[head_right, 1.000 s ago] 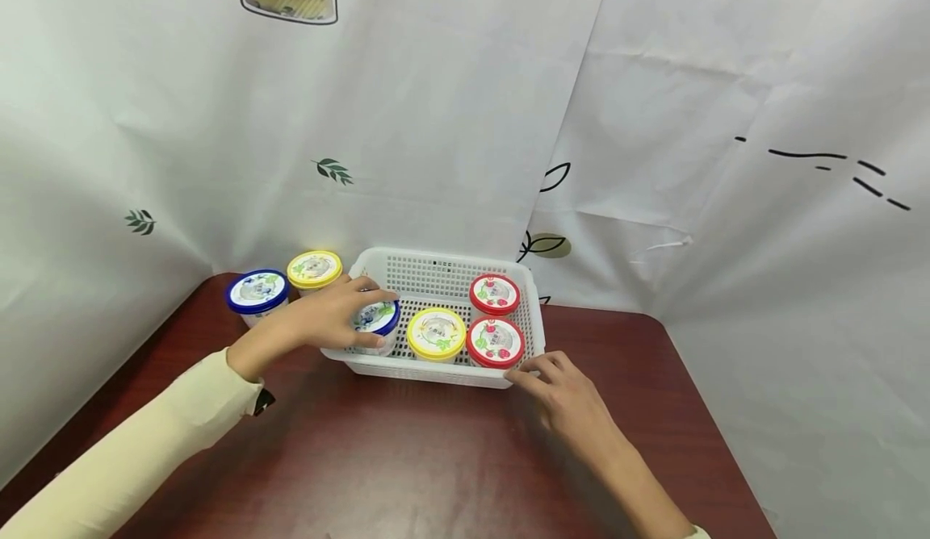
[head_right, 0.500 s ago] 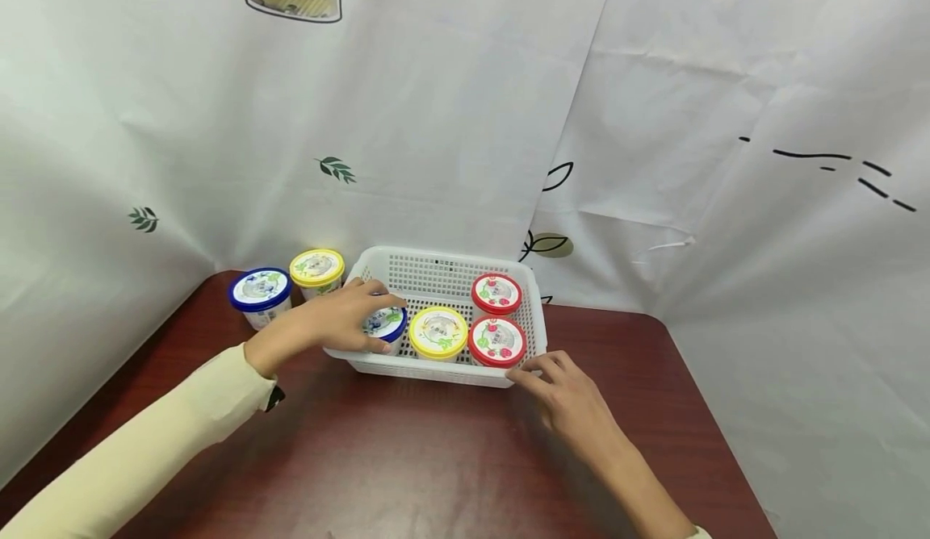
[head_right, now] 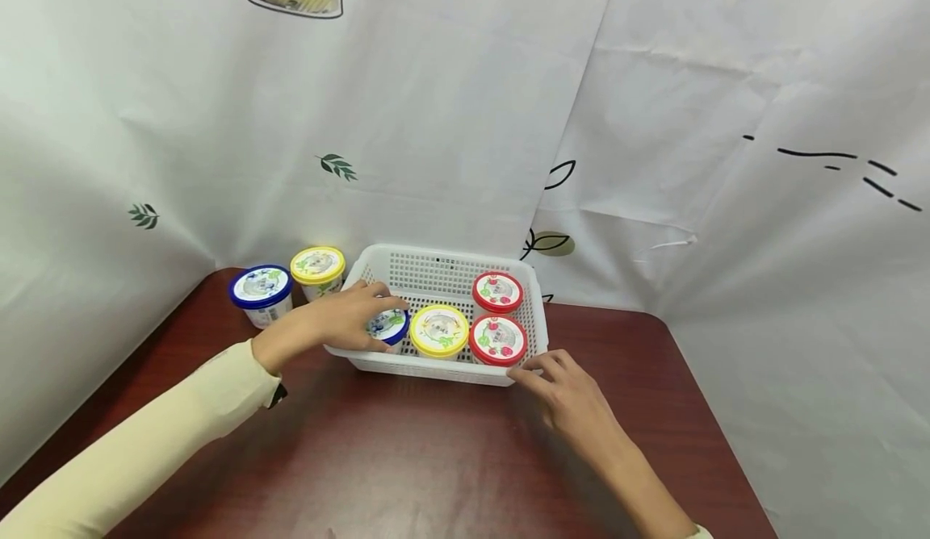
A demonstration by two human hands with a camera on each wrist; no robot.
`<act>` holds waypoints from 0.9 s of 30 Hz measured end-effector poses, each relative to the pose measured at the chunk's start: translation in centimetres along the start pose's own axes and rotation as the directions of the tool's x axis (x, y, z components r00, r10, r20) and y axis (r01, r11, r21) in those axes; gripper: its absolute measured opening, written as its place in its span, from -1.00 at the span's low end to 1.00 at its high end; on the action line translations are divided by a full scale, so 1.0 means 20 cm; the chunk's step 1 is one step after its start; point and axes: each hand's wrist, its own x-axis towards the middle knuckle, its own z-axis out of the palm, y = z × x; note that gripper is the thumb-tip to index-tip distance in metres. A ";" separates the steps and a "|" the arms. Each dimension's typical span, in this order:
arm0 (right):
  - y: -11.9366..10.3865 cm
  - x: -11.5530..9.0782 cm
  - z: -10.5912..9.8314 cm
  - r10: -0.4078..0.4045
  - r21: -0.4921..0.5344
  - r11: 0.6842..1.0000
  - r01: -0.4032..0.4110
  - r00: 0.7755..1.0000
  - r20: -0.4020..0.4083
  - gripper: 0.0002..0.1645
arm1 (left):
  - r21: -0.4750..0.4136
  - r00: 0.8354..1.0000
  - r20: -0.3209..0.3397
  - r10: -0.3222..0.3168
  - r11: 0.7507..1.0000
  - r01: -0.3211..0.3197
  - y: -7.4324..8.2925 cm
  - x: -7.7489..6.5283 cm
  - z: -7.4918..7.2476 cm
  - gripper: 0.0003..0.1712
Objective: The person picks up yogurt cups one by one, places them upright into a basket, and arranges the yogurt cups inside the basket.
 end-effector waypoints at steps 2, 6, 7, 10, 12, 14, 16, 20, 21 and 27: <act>0.00 0.00 0.00 0.001 0.002 1.000 -0.001 1.000 -0.001 -0.26 | 0.002 1.000 0.006 0.002 1.000 -0.002 0.00 0.00 0.00 -0.07; 0.00 0.00 0.00 -0.004 0.006 1.000 0.004 1.000 -0.003 -0.26 | 0.009 1.000 0.016 -0.002 1.000 0.002 0.01 0.01 0.00 -0.05; 0.00 0.00 0.00 -0.007 0.006 1.000 0.007 1.000 -0.005 -0.26 | 0.012 1.000 0.017 -0.004 1.000 0.003 0.01 0.01 0.00 -0.06; 0.01 0.00 0.01 -0.017 0.009 1.000 0.017 1.000 -0.014 -0.26 | 0.027 1.000 0.017 -0.003 1.000 0.002 0.01 0.01 -0.01 -0.06; 0.01 0.00 0.01 -0.020 0.009 1.000 0.020 1.000 -0.017 -0.26 | 0.032 1.000 0.018 -0.004 0.999 0.003 0.01 0.01 -0.01 -0.06; 0.01 0.00 0.01 -0.020 0.009 1.000 0.020 1.000 -0.017 -0.25 | 0.033 1.000 0.019 -0.004 0.999 0.003 0.01 0.01 -0.01 -0.06; 0.01 0.00 0.01 -0.017 0.008 1.000 0.017 1.000 -0.015 -0.25 | 0.034 1.000 0.020 -0.002 0.999 0.001 0.01 0.01 -0.01 -0.06; 0.01 0.00 0.01 -0.014 0.007 1.000 0.014 1.000 -0.015 -0.27 | 0.023 1.000 0.027 0.003 1.000 -0.003 0.01 0.01 -0.02 -0.06; 0.01 0.00 0.01 -0.014 0.007 1.000 0.014 1.000 -0.015 -0.27 | 0.017 1.000 0.029 0.000 1.000 0.000 0.01 0.01 -0.02 -0.06; 0.01 0.00 0.01 -0.014 0.006 1.000 0.014 1.000 -0.017 -0.29 | -0.006 0.999 0.046 -0.023 1.000 0.024 0.01 0.00 -0.02 -0.08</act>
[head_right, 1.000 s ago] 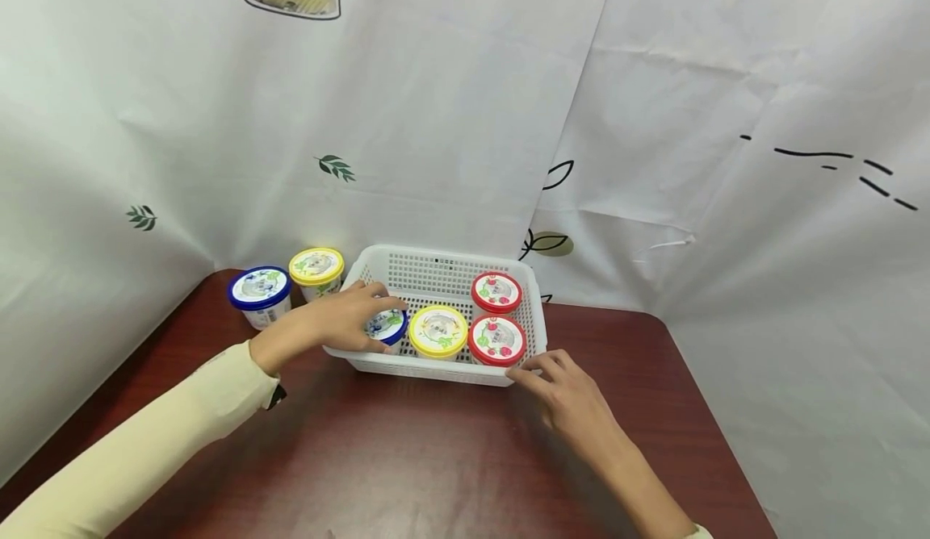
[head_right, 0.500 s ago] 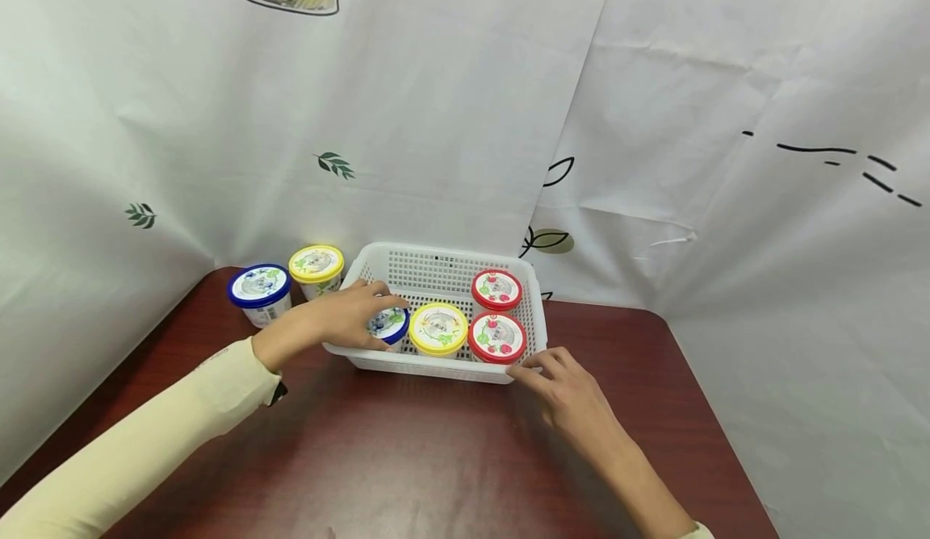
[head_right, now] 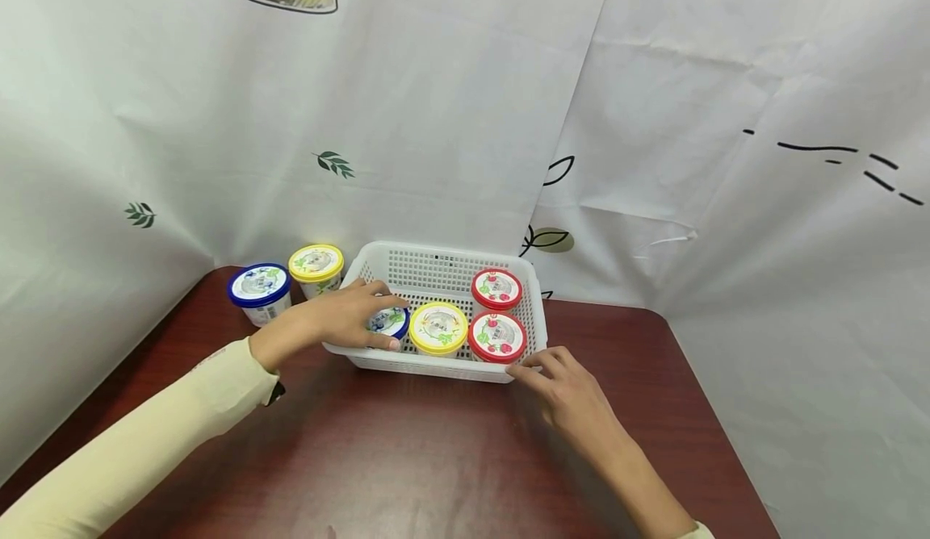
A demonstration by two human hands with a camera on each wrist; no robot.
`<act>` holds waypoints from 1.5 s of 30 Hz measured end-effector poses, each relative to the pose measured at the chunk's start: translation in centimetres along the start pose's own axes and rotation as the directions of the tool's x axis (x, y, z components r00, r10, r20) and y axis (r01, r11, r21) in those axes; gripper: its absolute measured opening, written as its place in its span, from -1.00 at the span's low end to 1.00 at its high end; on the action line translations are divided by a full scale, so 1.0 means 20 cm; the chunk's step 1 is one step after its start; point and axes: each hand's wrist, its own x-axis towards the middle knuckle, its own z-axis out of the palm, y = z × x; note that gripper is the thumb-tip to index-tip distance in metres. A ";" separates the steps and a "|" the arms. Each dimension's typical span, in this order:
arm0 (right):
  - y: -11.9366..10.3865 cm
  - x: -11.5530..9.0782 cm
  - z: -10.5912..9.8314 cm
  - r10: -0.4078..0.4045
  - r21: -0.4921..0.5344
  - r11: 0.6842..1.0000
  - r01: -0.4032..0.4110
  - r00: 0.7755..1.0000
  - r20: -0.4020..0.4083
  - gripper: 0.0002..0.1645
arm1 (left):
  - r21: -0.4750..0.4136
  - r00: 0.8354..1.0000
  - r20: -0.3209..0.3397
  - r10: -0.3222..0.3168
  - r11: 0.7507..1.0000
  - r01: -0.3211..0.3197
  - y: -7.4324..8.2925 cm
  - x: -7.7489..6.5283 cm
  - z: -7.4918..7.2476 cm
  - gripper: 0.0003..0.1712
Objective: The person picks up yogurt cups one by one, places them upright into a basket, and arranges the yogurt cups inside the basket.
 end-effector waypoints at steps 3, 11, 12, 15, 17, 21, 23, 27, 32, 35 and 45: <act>0.00 0.00 0.00 0.004 0.000 1.000 -0.004 1.000 0.003 -0.29 | 0.009 1.000 -0.005 -0.007 1.000 0.007 0.00 0.00 0.00 -0.09; 0.00 0.00 0.00 0.013 0.003 1.000 -0.013 1.000 0.013 -0.29 | 0.039 1.000 -0.014 -0.005 0.999 0.006 -0.01 0.00 0.02 -0.08; 0.00 0.00 0.00 0.012 0.003 1.000 -0.012 1.000 0.013 -0.29 | 0.042 1.000 -0.015 -0.003 0.999 0.004 -0.01 0.00 0.02 -0.08; 0.00 0.00 0.00 0.010 0.004 1.000 -0.010 1.000 0.016 -0.27 | 0.055 1.000 -0.019 0.007 0.998 -0.006 -0.01 0.00 0.02 -0.09; 0.00 0.00 0.00 0.011 0.004 1.000 -0.011 1.000 0.017 -0.25 | 0.061 1.000 -0.021 0.011 0.998 -0.010 -0.01 0.00 0.02 -0.09; 0.00 0.00 0.00 0.018 0.003 1.000 -0.018 1.000 0.024 -0.22 | 0.077 0.999 -0.033 0.029 0.997 -0.027 -0.01 0.00 0.02 -0.11; 0.00 0.00 0.00 0.021 0.003 1.000 -0.022 0.999 0.026 -0.22 | 0.081 0.998 -0.046 0.042 0.996 -0.038 -0.01 0.00 0.02 -0.13; 0.00 -0.01 0.00 0.025 0.005 1.000 -0.025 0.999 0.027 -0.23 | 0.089 0.994 -0.081 0.066 0.994 -0.059 -0.02 0.00 0.02 -0.15; 0.00 0.00 -0.01 0.026 0.007 1.000 -0.026 0.999 0.022 -0.24 | 0.076 0.993 -0.104 0.063 0.996 -0.056 -0.04 -0.01 0.01 -0.17; 0.00 0.00 -0.01 0.026 0.007 1.000 -0.026 0.999 0.021 -0.23 | 0.052 0.991 -0.114 0.067 0.997 -0.061 -0.05 -0.02 0.00 -0.18; -0.01 0.00 -0.01 0.024 0.007 1.000 -0.024 0.999 0.021 -0.24 | 0.036 0.981 -0.175 0.081 0.996 -0.076 -0.12 -0.05 -0.03 -0.18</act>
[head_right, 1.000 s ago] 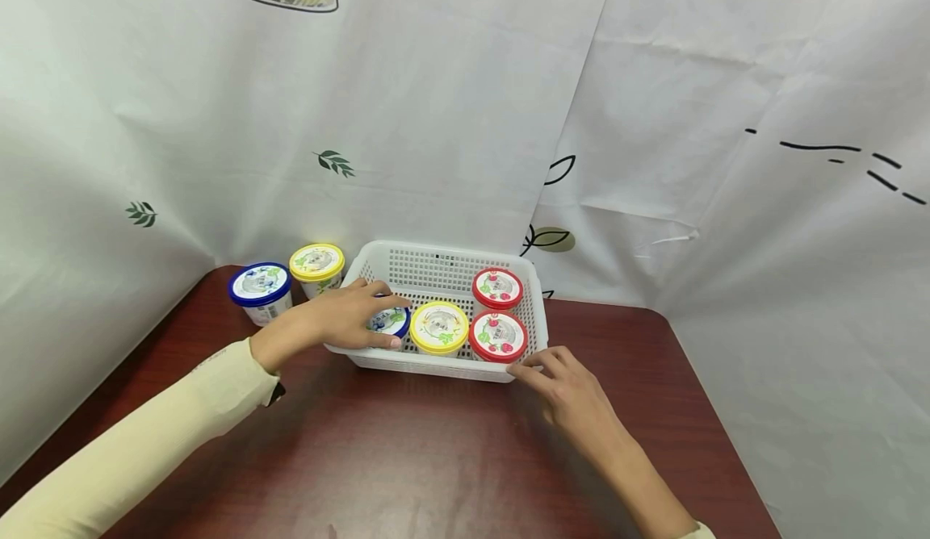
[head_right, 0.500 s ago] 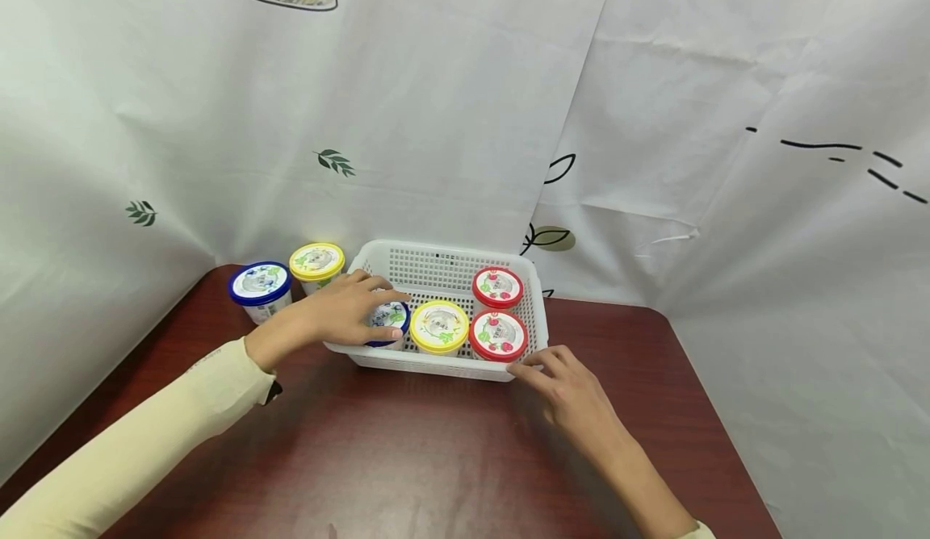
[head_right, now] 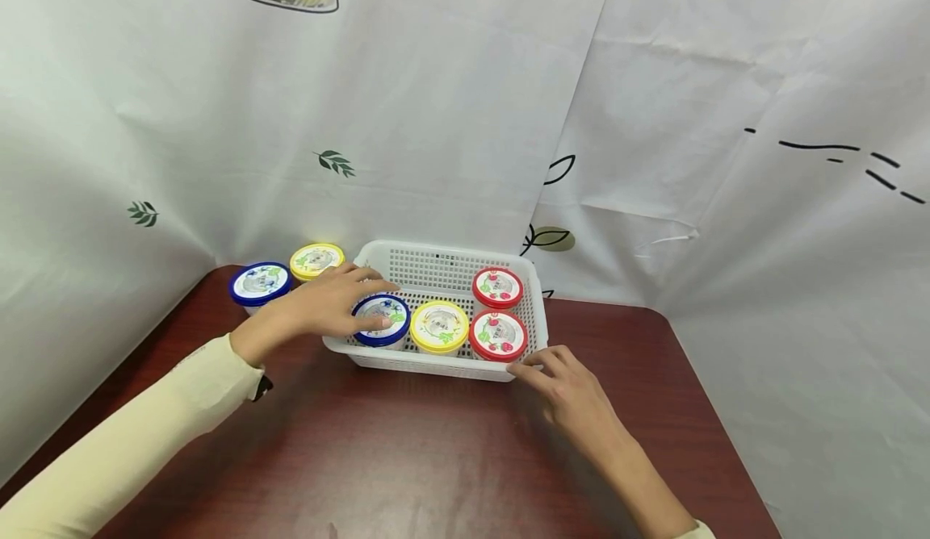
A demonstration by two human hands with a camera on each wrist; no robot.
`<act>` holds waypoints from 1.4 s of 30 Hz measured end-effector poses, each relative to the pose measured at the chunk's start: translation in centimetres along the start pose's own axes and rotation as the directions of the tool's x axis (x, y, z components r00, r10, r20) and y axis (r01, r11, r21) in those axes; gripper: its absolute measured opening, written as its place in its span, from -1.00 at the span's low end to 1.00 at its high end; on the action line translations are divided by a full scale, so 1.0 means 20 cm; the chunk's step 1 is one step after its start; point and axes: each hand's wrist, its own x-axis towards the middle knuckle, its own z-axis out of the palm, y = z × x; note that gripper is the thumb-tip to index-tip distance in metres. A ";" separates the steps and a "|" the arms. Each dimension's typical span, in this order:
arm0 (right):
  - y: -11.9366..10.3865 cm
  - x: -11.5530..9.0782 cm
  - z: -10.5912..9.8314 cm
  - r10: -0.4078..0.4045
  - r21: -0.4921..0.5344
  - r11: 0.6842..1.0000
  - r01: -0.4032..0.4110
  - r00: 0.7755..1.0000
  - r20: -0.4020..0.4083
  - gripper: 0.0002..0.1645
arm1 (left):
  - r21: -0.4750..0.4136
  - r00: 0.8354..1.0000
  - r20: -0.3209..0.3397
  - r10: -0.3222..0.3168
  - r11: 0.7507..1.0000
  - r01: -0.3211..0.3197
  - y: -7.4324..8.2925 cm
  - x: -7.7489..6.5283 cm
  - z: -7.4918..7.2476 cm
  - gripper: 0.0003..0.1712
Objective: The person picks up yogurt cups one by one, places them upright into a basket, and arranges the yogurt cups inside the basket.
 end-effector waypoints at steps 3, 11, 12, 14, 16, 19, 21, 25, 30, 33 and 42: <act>0.00 0.00 0.00 -0.001 0.002 1.000 0.001 1.000 -0.002 -0.22 | 0.000 1.000 -0.016 -0.012 1.000 0.012 -0.03 -0.01 0.00 -0.17; -0.01 -0.01 0.01 -0.004 0.003 1.000 0.004 1.000 -0.005 -0.21 | -0.017 0.996 -0.058 -0.064 0.998 0.063 -0.09 -0.06 -0.01 -0.21; -0.01 -0.01 0.01 -0.001 0.004 1.000 0.001 1.000 -0.006 -0.21 | -0.015 0.995 -0.071 -0.068 0.998 0.067 -0.10 -0.07 -0.01 -0.22; -0.01 -0.01 0.01 0.002 0.006 1.000 -0.002 1.000 -0.005 -0.21 | -0.013 0.993 -0.095 -0.073 0.997 0.073 -0.12 -0.09 -0.02 -0.27; -0.01 -0.01 0.00 0.005 0.010 1.000 -0.005 1.000 -0.004 -0.22 | -0.010 0.990 -0.119 -0.078 0.997 0.077 -0.14 -0.11 -0.02 -0.30; -0.01 -0.01 0.00 0.007 0.010 1.000 -0.007 1.000 -0.003 -0.22 | -0.013 0.986 -0.144 -0.084 0.996 0.083 -0.16 -0.14 -0.02 -0.33; -0.01 -0.01 0.00 0.008 0.010 1.000 -0.008 1.000 -0.003 -0.23 | -0.024 0.984 -0.148 -0.097 0.995 0.095 -0.18 -0.15 -0.02 -0.35; -0.01 -0.01 0.00 0.004 0.012 1.000 -0.004 1.000 -0.007 -0.23 | -0.055 0.982 -0.142 -0.128 0.991 0.121 -0.21 -0.17 -0.03 -0.35; 0.00 -0.01 0.00 0.002 0.023 1.000 -0.002 1.000 -0.003 -0.22 | -0.082 0.977 -0.134 -0.166 0.984 0.156 -0.24 -0.20 -0.05 -0.31; 0.00 0.00 0.00 0.007 0.026 1.000 -0.007 1.000 -0.001 -0.21 | -0.079 0.973 -0.127 -0.191 0.980 0.182 -0.25 -0.21 -0.05 -0.29; 0.00 0.00 0.00 0.013 0.018 1.000 -0.013 1.000 0.003 -0.18 | -0.065 0.970 -0.118 -0.212 0.977 0.205 -0.33 -0.23 -0.05 -0.32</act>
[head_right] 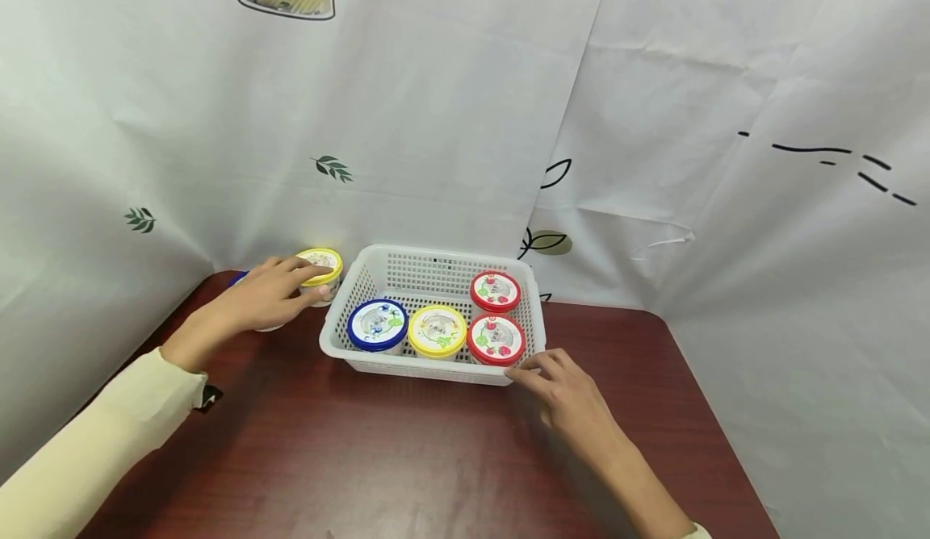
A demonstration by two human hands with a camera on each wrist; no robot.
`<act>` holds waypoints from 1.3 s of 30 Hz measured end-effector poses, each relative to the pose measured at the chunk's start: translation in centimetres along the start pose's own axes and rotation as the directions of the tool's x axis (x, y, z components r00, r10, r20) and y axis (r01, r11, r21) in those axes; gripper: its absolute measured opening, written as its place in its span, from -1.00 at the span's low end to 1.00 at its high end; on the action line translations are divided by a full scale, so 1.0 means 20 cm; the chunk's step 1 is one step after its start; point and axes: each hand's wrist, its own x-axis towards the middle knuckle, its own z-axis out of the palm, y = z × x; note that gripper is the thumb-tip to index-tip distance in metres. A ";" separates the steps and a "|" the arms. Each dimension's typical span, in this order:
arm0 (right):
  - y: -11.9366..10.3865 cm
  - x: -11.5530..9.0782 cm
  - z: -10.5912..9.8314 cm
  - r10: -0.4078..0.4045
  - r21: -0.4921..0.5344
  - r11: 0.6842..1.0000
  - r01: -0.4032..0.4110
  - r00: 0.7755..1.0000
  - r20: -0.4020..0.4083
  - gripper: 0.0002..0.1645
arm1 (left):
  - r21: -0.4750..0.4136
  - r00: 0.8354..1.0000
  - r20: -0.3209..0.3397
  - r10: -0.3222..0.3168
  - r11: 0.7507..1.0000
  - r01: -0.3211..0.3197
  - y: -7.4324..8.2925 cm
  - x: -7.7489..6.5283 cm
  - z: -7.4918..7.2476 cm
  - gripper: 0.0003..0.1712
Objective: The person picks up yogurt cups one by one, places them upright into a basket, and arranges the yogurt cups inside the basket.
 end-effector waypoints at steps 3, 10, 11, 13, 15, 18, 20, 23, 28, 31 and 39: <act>0.00 0.00 0.00 -0.002 -0.002 1.000 0.002 1.000 -0.004 -0.17 | 0.005 1.000 0.000 -0.008 1.000 0.008 -0.03 0.00 0.01 -0.31; -0.01 -0.01 0.00 0.006 -0.001 1.000 -0.006 1.000 -0.012 -0.15 | 0.031 0.999 0.005 -0.047 0.998 0.046 -0.09 -0.02 0.03 -0.30; -0.01 -0.01 0.00 0.007 -0.002 1.000 -0.007 1.000 -0.011 -0.15 | 0.036 0.999 0.003 -0.049 0.998 0.049 -0.10 -0.03 0.03 -0.30; -0.01 -0.01 0.00 0.010 -0.003 1.000 -0.010 1.000 -0.010 -0.15 | 0.043 0.999 -0.004 -0.052 0.998 0.052 -0.11 -0.04 0.03 -0.31; -0.01 -0.01 0.00 0.012 -0.007 1.000 -0.012 1.000 -0.012 -0.17 | 0.049 0.998 -0.015 -0.053 0.997 0.054 -0.12 -0.04 0.04 -0.32; -0.01 -0.01 0.01 0.013 -0.013 1.000 -0.014 1.000 -0.015 -0.19 | 0.052 0.998 -0.019 -0.060 0.997 0.061 -0.13 -0.05 0.04 -0.31; -0.01 -0.01 0.01 0.013 -0.014 1.000 -0.013 1.000 -0.018 -0.19 | 0.053 0.997 -0.017 -0.072 0.996 0.072 -0.14 -0.06 0.05 -0.30; -0.01 -0.01 0.01 0.013 -0.010 1.000 -0.013 1.000 -0.019 -0.19 | 0.046 0.995 -0.004 -0.097 0.994 0.097 -0.17 -0.07 0.05 -0.25; -0.01 -0.01 0.01 0.016 -0.009 1.000 -0.016 1.000 -0.020 -0.18 | 0.026 0.991 0.005 -0.132 0.991 0.131 -0.21 -0.09 0.06 -0.16; -0.01 -0.01 0.00 0.017 -0.007 1.000 -0.018 1.000 -0.019 -0.19 | 0.017 0.989 0.005 -0.149 0.989 0.149 -0.23 -0.09 0.05 -0.09; -0.01 0.00 0.00 0.019 -0.002 1.000 -0.019 1.000 -0.016 -0.18 | -0.022 0.983 0.013 -0.183 0.983 0.183 -0.28 -0.07 0.04 -0.04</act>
